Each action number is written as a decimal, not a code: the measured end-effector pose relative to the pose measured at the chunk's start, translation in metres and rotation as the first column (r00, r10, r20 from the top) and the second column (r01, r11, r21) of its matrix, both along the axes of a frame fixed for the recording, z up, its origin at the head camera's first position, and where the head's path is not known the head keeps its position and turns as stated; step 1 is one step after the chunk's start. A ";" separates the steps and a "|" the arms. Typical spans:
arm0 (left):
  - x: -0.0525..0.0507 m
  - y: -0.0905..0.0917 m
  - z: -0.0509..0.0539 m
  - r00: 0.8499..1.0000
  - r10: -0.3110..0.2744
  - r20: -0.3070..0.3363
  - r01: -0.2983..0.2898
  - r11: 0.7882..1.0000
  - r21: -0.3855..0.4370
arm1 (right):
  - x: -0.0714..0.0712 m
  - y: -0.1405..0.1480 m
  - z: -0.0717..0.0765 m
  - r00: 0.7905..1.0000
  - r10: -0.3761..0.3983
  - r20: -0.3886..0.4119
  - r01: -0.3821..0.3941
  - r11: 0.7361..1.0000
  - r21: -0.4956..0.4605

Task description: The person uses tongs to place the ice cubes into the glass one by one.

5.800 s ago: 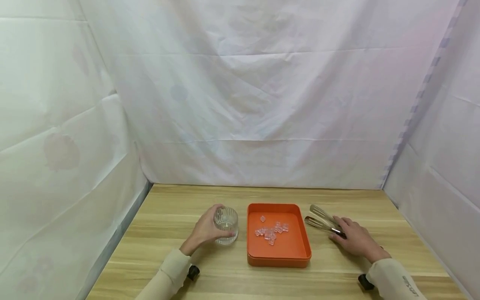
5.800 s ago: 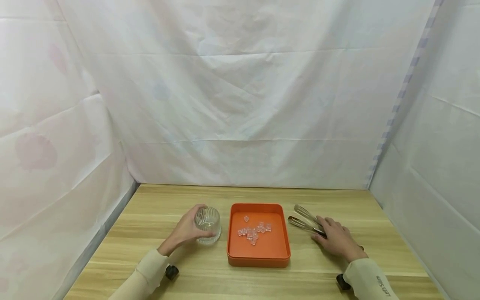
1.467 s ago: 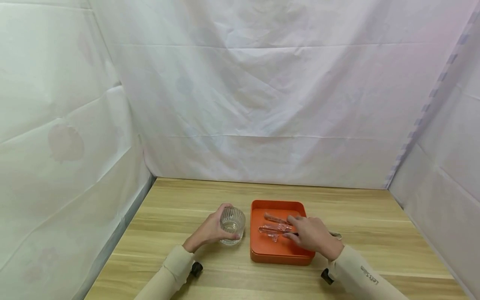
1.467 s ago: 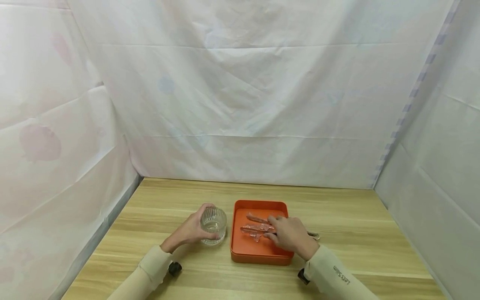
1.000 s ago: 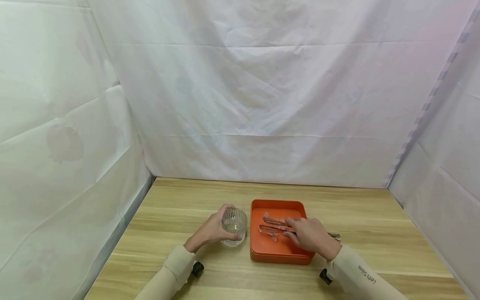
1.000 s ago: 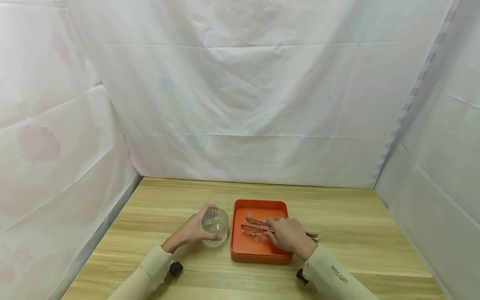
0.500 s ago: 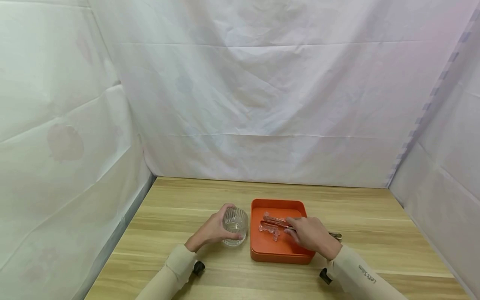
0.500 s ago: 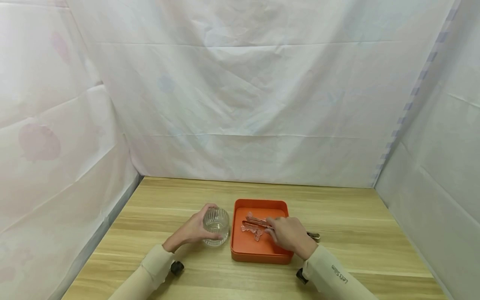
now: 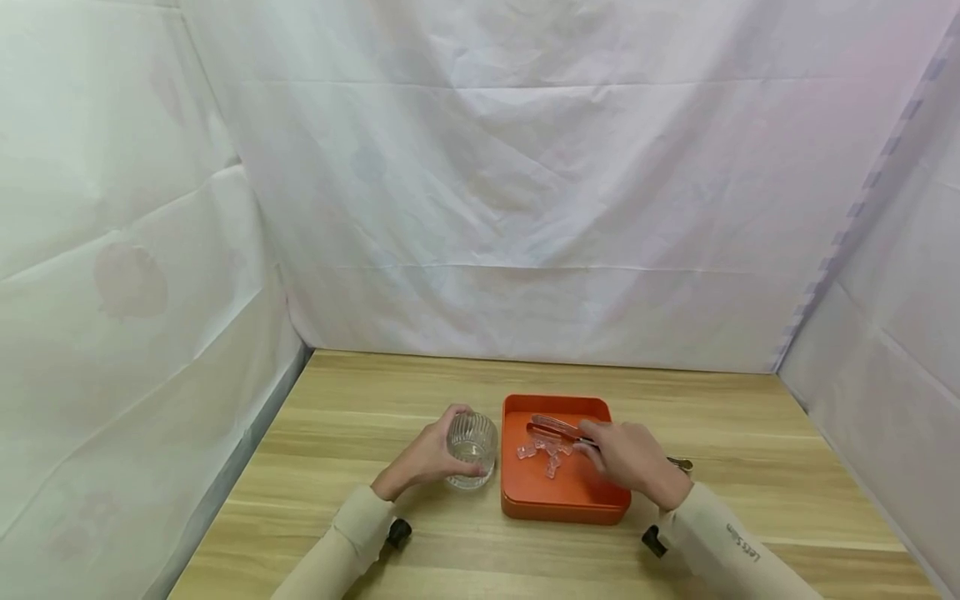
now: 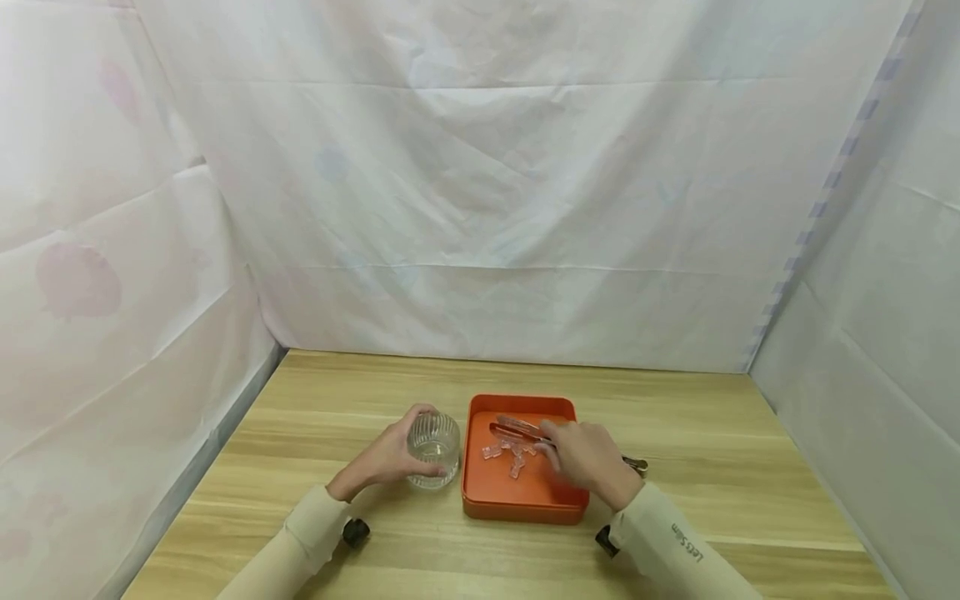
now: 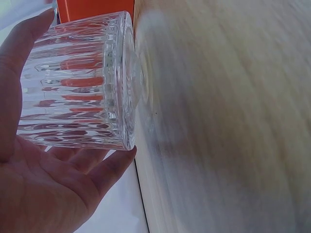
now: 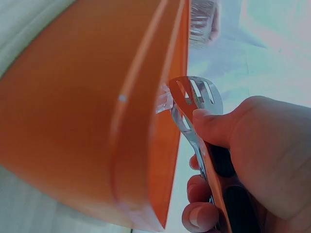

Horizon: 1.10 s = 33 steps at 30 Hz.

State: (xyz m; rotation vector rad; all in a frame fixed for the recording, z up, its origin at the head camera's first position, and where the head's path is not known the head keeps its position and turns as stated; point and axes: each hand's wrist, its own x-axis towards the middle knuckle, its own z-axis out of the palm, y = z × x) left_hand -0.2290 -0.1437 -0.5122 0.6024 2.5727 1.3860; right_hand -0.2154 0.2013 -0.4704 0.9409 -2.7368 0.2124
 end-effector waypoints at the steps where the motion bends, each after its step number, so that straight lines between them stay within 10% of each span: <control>1: 0.000 0.000 0.000 1.000 0.000 -0.001 0.000 1.000 0.000 | 0.000 0.000 0.001 1.000 -0.002 -0.004 0.002 1.000 -0.005; 33: 0.000 0.000 0.000 1.000 -0.016 -0.026 0.016 1.000 -0.027 | -0.007 0.001 0.036 0.998 -0.031 -0.060 0.030 0.999 -0.026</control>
